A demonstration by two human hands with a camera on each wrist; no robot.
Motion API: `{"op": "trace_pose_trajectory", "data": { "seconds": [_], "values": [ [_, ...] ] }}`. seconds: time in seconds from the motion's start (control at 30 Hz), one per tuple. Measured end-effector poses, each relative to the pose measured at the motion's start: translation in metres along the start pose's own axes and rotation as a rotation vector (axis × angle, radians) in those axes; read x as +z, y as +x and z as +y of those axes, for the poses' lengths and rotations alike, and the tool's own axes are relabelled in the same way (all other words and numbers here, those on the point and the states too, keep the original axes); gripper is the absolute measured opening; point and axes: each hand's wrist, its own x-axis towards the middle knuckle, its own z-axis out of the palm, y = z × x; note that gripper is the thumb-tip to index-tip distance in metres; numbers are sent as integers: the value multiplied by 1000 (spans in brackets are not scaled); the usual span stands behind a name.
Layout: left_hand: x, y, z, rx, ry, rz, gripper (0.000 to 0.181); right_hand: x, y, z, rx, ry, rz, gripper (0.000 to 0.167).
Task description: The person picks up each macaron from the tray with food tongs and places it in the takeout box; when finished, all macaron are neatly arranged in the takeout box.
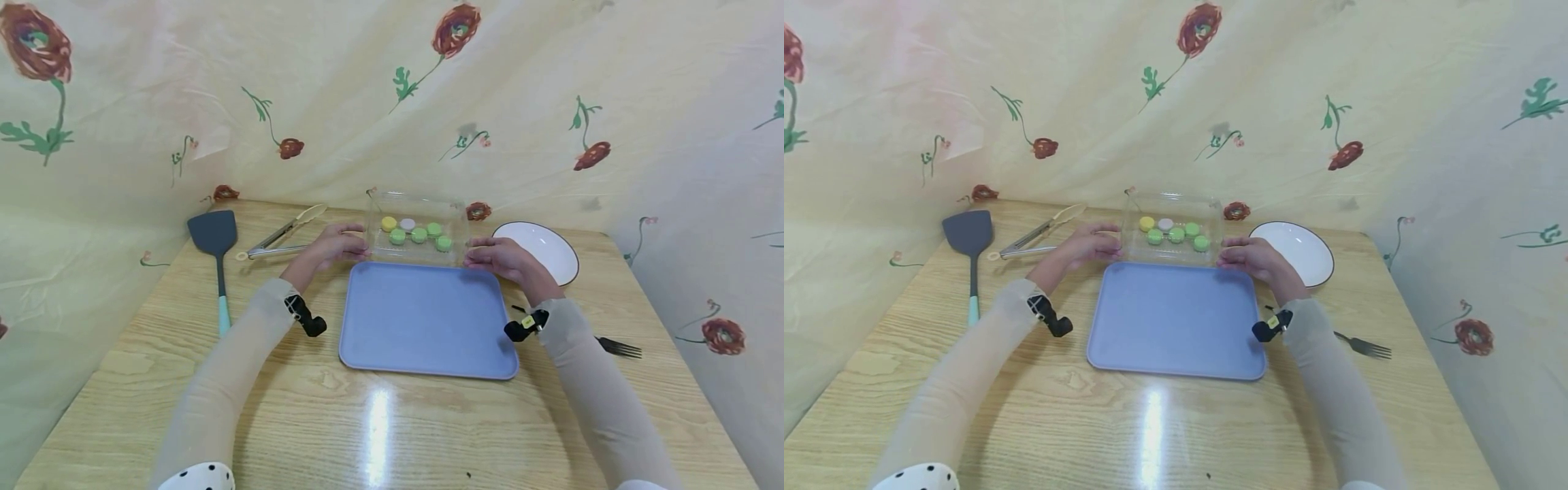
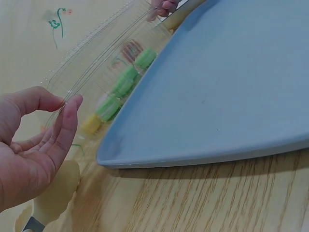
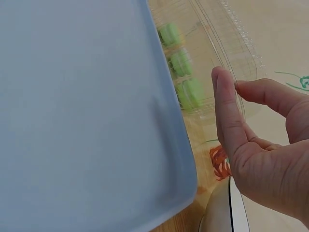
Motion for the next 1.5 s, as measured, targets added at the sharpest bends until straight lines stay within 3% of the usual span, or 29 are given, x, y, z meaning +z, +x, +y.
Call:
{"op": "trace_pose_trajectory", "data": {
  "seconds": [0.7, 0.97, 1.5],
  "values": [
    [8, -4, -1, -15, 9, 60, 60, 6, -7, 2, -13, 65, 31, 19],
    [6, -3, -1, -17, 6, 43, 58, 8, -7, 2, 0, 78, 68, 17],
    [1, -6, -2, -22, 58, -3, 57, 2, -5, 5, 9, 12, -24, 18]
  ]
}}
